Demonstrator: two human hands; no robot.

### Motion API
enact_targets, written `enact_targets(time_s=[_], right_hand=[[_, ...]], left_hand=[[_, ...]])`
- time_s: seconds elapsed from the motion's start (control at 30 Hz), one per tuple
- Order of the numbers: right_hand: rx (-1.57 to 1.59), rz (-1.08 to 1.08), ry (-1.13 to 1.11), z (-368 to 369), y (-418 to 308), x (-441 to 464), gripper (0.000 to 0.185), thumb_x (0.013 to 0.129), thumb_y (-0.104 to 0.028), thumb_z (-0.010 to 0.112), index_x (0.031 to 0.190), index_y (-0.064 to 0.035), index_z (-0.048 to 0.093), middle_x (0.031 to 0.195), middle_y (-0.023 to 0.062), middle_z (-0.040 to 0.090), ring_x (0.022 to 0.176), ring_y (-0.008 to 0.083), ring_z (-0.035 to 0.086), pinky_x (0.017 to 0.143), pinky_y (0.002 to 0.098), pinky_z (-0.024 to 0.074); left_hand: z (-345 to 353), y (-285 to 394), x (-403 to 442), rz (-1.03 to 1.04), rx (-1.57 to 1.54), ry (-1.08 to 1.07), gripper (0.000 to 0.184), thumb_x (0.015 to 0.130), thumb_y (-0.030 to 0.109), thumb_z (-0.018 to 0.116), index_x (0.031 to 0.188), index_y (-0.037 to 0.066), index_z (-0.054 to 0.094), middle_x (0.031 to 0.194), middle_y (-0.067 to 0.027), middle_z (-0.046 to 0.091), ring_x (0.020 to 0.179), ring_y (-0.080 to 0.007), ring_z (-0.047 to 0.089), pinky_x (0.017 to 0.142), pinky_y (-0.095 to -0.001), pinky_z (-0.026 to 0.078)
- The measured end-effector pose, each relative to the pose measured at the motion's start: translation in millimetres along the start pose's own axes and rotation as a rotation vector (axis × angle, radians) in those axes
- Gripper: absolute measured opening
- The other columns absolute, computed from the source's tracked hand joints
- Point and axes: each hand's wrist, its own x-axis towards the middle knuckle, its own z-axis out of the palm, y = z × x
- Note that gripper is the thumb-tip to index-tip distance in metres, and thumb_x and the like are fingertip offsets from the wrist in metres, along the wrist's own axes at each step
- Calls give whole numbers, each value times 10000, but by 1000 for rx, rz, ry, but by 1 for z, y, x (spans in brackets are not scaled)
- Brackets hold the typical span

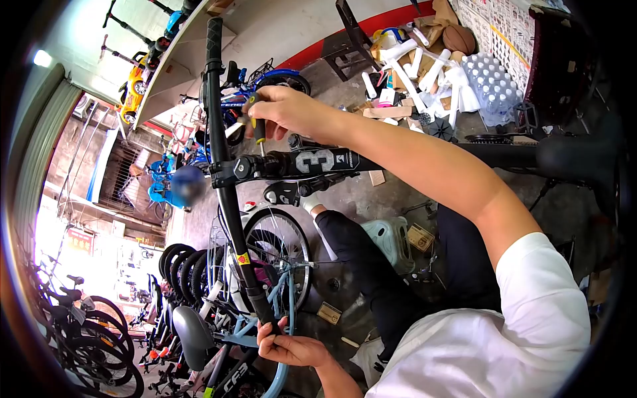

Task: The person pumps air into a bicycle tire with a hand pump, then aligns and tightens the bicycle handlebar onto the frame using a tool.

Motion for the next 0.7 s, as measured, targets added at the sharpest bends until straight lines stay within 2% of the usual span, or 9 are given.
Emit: enact_targets(time_s=[0.1,0.17,0.2,0.37,0.47,0.5,0.57,0.63,0.7], right_hand=[[122,-17,-39,5,2,3,356,952,-327,652,1168,-46,617,872,28,679,671,101,619,577,231,485],[140,72,-69,1,2,0,314,956,-312,635,1144,-61,632,909,28,697,669,103,625,583,232,499],[208,135,-70,-1,-2,-3,295,949,-329,683,1096,-74,654,881,13,679,666,87,619,585,226,505],[142,109,-17,-12,-1,1,334,900,-405,798,995,-106,684,781,-33,599,628,51,570,572,208,471],[196,-125,239,-22,-5,3,393,834,-382,874,995,-70,695,713,-33,591,553,58,487,501,222,377],[193,-123,236,-25,-10,-1,393,834,-382,874,995,-70,695,713,-33,591,553,58,487,501,222,377],[124,-247,393,-33,-19,-9,412,846,-376,865,1024,-52,684,706,-22,596,558,56,491,499,230,384],[48,-287,368,-33,-31,-26,379,881,-340,838,1052,-41,679,712,-9,607,592,53,518,525,222,393],[27,-440,324,-24,-46,-51,323,932,-283,790,1101,-38,665,762,3,628,665,51,559,567,210,418]], left_hand=[[1,1,0,3,-3,-4,91,1120,156,402,1103,83,452,1258,-80,538,1152,-179,520,802,-339,545],[2,1,1,8,0,4,91,1119,158,408,1102,81,453,1257,-81,538,1149,-180,521,800,-339,545],[3,1,1,25,-1,4,83,1115,145,405,1102,79,454,1256,-81,538,1155,-181,519,800,-339,545],[6,5,0,19,-25,8,68,1096,93,389,1105,73,454,1260,-86,536,1176,-190,513,807,-343,545],[6,4,0,13,-27,11,78,1085,70,378,1108,74,453,1267,-92,534,1190,-194,509,817,-350,544],[7,5,0,26,-29,6,77,1085,67,378,1107,75,452,1264,-98,535,1184,-195,512,818,-349,543],[8,5,1,33,-32,16,77,1085,63,378,1107,76,451,1262,-104,536,1179,-196,514,819,-349,542],[11,7,1,42,-38,11,66,1083,66,385,1107,74,446,1242,-116,541,1159,-203,523,814,-347,540],[16,8,1,23,9,75,50,1084,105,433,1079,59,451,1195,-133,546,1146,-237,536,768,-335,553]])
